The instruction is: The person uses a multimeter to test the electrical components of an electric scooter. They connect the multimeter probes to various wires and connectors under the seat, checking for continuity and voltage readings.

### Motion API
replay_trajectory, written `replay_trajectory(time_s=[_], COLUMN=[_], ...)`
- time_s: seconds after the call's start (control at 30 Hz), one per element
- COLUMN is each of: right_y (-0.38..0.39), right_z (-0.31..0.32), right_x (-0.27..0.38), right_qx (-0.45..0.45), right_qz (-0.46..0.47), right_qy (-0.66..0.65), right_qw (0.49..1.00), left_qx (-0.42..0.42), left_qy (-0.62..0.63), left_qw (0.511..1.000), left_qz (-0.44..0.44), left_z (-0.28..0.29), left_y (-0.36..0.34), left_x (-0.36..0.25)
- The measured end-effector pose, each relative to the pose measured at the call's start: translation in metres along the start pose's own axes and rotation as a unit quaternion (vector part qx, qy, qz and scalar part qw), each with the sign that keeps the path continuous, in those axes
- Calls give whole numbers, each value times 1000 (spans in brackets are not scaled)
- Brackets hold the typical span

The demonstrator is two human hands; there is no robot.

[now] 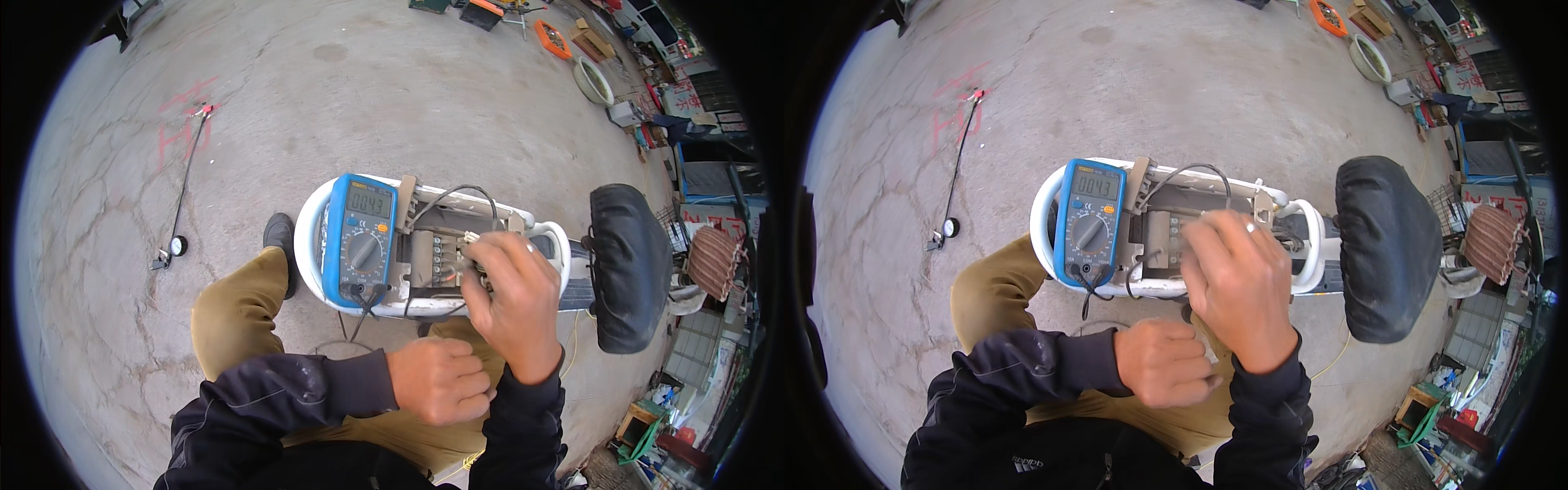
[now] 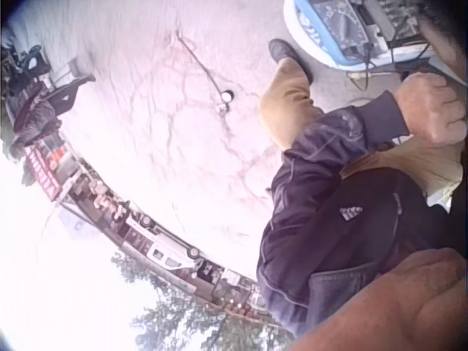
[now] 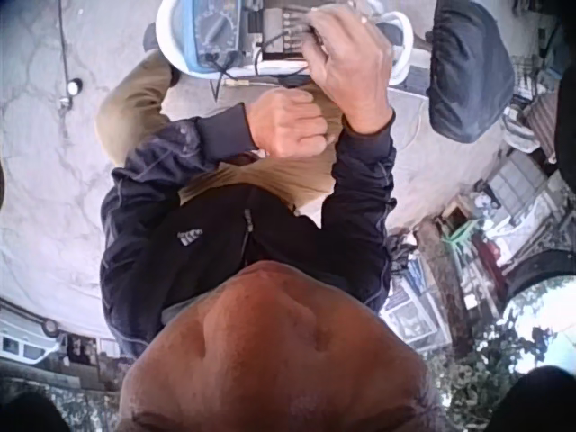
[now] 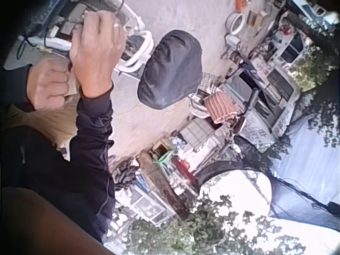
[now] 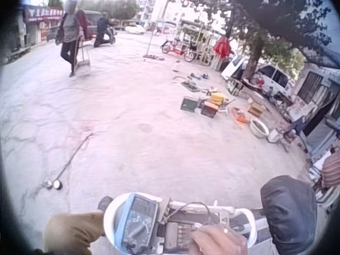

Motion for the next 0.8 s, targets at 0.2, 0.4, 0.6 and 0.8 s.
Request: replay_trajectory(time_s=[0.2,0.4,0.6,0.8], right_y=[21,45,61,62], right_z=[7,9,9,7], right_x=[-6,-9,-14,-14], right_qx=[2,0,-5,-33], right_qz=[37,41,45,41], right_qy=[-15,5,-7,-13], right_qw=[999,999,999,999], left_qx=[-23,-62,-100,-202], left_qy=[75,104,189,280], left_qw=[996,992,939,777], left_qz=[44,35,270,526], left_z=[4,33,48,21], left_y=[4,-10,-29,-34], left_x=[-6,-14,5,13])
Point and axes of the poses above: each hand's wrist, its own y-axis away from the middle knuckle, its own z-axis out of the back of the hand, x = y × z, the point moved 1 cm from there along -y, towards the middle knuckle, and after that the axes turned 2 degrees about y, right-handed, at the moved point
